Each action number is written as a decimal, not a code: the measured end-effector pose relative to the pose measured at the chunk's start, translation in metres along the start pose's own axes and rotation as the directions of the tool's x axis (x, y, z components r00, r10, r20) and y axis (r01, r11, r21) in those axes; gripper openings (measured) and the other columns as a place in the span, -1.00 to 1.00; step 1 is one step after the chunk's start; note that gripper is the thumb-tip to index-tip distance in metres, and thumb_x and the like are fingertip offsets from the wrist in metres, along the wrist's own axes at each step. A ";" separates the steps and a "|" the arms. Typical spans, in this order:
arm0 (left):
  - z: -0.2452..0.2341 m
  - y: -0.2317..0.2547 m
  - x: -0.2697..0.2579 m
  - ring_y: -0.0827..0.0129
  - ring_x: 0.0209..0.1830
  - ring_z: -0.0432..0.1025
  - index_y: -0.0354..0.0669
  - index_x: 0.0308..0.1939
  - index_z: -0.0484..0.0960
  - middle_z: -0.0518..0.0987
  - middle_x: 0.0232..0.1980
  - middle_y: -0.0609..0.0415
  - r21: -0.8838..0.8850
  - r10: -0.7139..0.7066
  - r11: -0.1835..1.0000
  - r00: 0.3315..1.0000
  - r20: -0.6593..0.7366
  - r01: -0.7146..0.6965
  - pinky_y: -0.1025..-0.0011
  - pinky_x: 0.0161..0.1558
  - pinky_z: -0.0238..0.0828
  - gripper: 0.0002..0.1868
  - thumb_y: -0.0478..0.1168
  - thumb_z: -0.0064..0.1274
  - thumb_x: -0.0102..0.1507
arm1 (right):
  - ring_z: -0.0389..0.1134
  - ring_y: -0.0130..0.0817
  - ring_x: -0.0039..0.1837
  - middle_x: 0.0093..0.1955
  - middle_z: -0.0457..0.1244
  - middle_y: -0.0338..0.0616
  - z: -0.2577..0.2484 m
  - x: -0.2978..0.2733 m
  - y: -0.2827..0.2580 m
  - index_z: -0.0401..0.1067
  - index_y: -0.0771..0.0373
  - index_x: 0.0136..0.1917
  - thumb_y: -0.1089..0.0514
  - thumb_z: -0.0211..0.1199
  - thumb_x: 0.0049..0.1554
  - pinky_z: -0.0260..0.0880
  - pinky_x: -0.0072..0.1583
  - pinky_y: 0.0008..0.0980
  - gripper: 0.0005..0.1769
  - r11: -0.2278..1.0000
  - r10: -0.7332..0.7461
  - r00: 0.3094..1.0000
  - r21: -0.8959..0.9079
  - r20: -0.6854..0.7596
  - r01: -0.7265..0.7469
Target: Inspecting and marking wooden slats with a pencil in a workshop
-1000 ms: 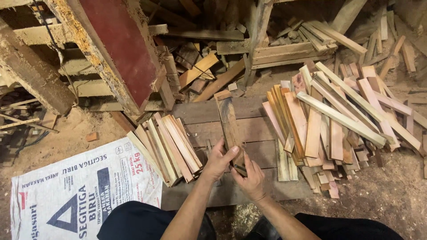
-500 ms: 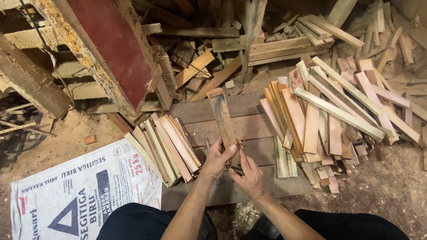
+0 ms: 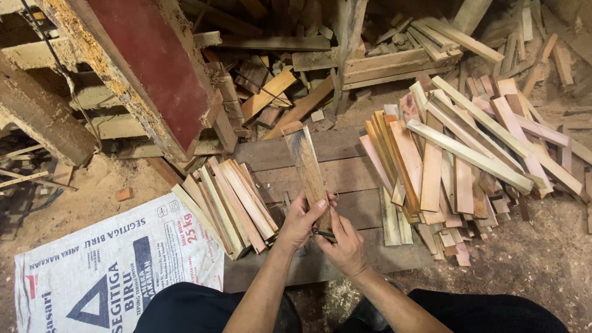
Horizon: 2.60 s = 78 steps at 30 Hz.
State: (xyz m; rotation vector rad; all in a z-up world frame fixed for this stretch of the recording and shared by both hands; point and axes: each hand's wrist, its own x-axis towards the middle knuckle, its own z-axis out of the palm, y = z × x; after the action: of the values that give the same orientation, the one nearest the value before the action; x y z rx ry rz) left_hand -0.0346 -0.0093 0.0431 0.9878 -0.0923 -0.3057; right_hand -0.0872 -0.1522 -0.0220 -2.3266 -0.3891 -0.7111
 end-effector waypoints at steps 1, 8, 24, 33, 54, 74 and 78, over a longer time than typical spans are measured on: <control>-0.001 -0.002 0.000 0.30 0.01 0.51 -0.28 0.14 0.49 0.59 0.03 -0.04 0.000 0.000 1.000 1.000 -0.001 0.000 0.38 0.03 0.55 -0.63 -0.29 0.14 0.27 | 0.39 -0.33 -0.18 0.04 0.35 0.00 -0.002 0.002 -0.002 0.33 0.44 0.38 0.05 0.44 -0.03 0.46 -0.23 -0.42 -0.21 1.000 -0.001 1.000 0.000 0.001 0.001; 0.006 0.000 -0.006 0.30 -0.01 0.51 -0.30 0.13 0.50 0.60 0.02 -0.07 0.015 -0.003 1.000 1.000 -0.029 0.004 0.39 0.02 0.55 -0.61 -0.27 0.16 0.25 | 0.38 -0.32 -0.22 0.03 0.35 0.04 0.001 -0.009 0.001 0.34 0.45 0.37 -0.06 0.38 0.05 0.45 -0.26 -0.40 -0.24 1.000 -0.003 0.999 -0.006 -0.049 0.003; 0.031 0.077 -0.052 0.24 0.12 0.54 -0.35 0.39 0.33 0.61 0.18 -0.09 0.155 -0.179 0.975 0.977 0.113 0.161 0.32 0.13 0.56 -0.34 -0.33 0.14 0.21 | 0.36 -0.49 -0.27 -0.05 0.35 -0.04 -0.032 -0.031 -0.017 0.42 0.36 0.31 0.04 0.56 -0.10 0.44 -0.34 -0.57 -0.23 0.997 -0.078 0.987 -0.027 -0.144 0.074; 0.028 0.073 -0.052 0.21 0.16 0.52 -0.29 0.36 0.32 0.59 0.17 -0.08 0.168 -0.085 0.984 0.983 0.161 0.057 0.28 0.15 0.56 -0.42 -0.36 0.10 0.25 | 0.39 -0.42 -0.23 -0.04 0.36 -0.02 -0.043 -0.018 -0.031 0.44 0.34 0.31 0.14 0.58 -0.15 0.44 -0.27 -0.50 -0.23 0.997 -0.078 0.984 -0.037 -0.161 0.073; 0.033 0.087 -0.049 0.17 0.15 0.53 -0.25 0.29 0.34 0.61 0.06 -0.05 0.198 -0.107 0.977 0.988 0.112 0.084 0.06 0.26 0.51 -0.46 -0.31 0.09 0.24 | 0.40 -0.48 -0.26 0.00 0.39 0.06 -0.025 -0.023 -0.016 0.48 0.37 0.23 0.07 0.54 -0.07 0.51 -0.33 -0.62 -0.36 0.992 -0.127 0.978 -0.029 -0.166 0.123; -0.022 0.071 -0.005 0.00 -0.10 0.64 -0.17 0.05 0.37 0.67 -0.04 -0.27 -0.083 0.086 0.992 0.990 -0.113 -0.095 0.10 -0.17 0.65 -0.60 -0.23 0.20 0.23 | 0.27 -0.47 -0.19 -0.33 0.32 -0.16 -0.062 0.011 -0.050 0.62 0.27 0.17 0.15 0.18 -0.16 0.31 -0.15 -0.47 -0.39 0.561 0.420 0.856 0.656 0.300 -0.505; -0.026 0.074 -0.005 0.01 -0.10 0.64 -0.16 0.06 0.38 0.67 -0.05 -0.26 -0.087 0.079 0.992 0.989 -0.122 -0.090 0.12 -0.16 0.65 -0.62 -0.23 0.18 0.24 | 0.29 -0.39 0.20 0.18 0.43 0.16 -0.050 -0.008 -0.035 0.49 0.38 0.34 0.22 0.23 -0.18 0.35 0.21 -0.30 -0.24 0.539 0.343 0.874 0.690 0.344 -0.483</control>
State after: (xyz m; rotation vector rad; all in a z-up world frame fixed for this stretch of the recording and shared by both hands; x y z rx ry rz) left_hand -0.0180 0.0508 0.0905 0.9056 -0.0121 -0.1712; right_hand -0.1286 -0.1608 0.0224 -1.5431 -0.1351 -0.0493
